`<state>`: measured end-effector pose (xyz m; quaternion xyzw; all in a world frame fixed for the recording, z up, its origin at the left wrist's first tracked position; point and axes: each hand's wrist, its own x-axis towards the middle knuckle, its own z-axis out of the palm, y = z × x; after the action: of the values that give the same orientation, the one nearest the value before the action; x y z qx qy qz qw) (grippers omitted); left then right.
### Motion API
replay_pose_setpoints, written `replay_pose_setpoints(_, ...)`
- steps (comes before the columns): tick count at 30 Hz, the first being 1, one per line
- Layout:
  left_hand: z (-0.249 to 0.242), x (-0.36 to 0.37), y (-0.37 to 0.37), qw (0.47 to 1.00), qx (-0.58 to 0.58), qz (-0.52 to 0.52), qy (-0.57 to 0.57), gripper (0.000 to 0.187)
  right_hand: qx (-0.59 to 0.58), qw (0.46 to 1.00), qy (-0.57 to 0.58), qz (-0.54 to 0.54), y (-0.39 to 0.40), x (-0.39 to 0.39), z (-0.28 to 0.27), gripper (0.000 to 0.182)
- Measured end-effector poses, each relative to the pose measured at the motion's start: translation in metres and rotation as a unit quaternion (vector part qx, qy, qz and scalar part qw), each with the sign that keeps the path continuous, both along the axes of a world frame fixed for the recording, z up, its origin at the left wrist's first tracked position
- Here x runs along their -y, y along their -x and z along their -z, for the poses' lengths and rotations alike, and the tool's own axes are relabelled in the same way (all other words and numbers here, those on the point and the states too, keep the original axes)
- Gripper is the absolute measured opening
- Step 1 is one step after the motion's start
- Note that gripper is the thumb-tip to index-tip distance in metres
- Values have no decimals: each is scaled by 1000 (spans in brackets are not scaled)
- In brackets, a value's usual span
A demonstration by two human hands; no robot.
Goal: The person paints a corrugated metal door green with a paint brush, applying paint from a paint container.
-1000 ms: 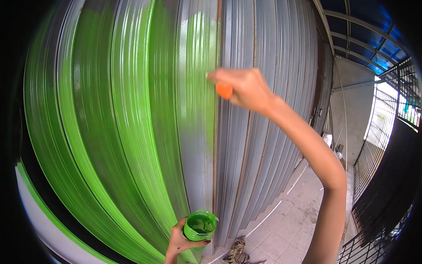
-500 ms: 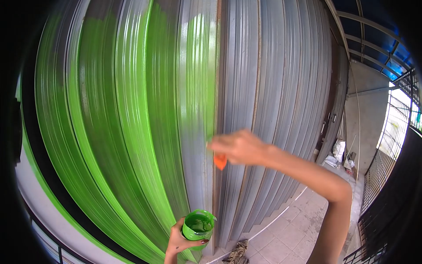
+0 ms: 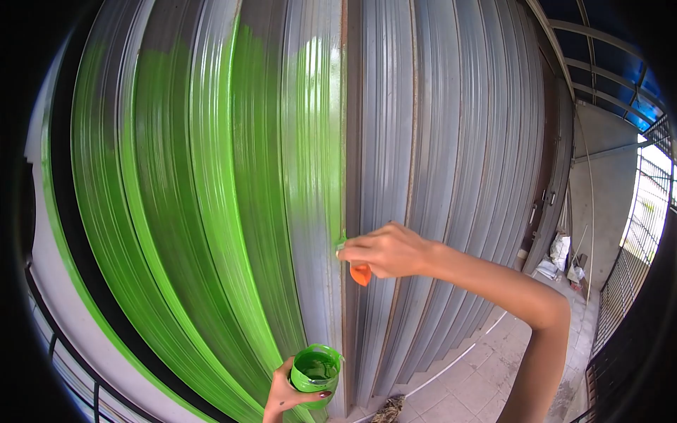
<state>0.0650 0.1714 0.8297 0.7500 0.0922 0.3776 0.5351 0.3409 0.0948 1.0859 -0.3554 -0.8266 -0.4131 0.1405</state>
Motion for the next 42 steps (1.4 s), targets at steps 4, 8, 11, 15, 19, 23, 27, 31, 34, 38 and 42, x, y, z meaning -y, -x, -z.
replay_pose_setpoints(4,-8,6,1,1000,-3,2,10,76,-55,997,-49,14,-6,-4,-90,14)
replay_pose_setpoints(8,-3,2,-3,1000,-5,8,-10,76,-51,970,-228,-69,-5,-20,-193,11)
replay_pose_setpoints(11,-6,4,-2,1000,-12,14,-8,76,-55,964,-257,-38,0,-15,-200,13)
replay_pose_setpoints(15,0,-2,1,1000,-23,12,-8,80,20,991,-135,6,2,4,-95,25)
replay_pose_setpoints(19,-13,-2,4,999,-43,15,3,90,-39,999,5,5,-6,12,-51,28)
replay_pose_setpoints(23,-23,7,4,999,-32,24,23,91,-35,990,-135,-11,-8,-1,-129,18)
replay_pose_setpoints(27,-19,4,1,999,-47,19,8,89,-35,954,-296,-34,-5,-9,-189,16)
replay_pose_setpoints(31,-23,6,6,999,-24,17,22,88,21,964,-264,-36,-11,-13,-134,18)
replay_pose_setpoints(34,-22,3,4,1000,-20,7,18,87,92,986,-138,4,-2,4,-48,18)
replay_pose_setpoints(38,-24,5,-1,999,-5,23,36,85,41,997,47,-49,23,6,6,22)
replay_pose_setpoints(42,-9,0,-9,999,-24,39,26,75,24,999,20,30,37,-11,-73,25)
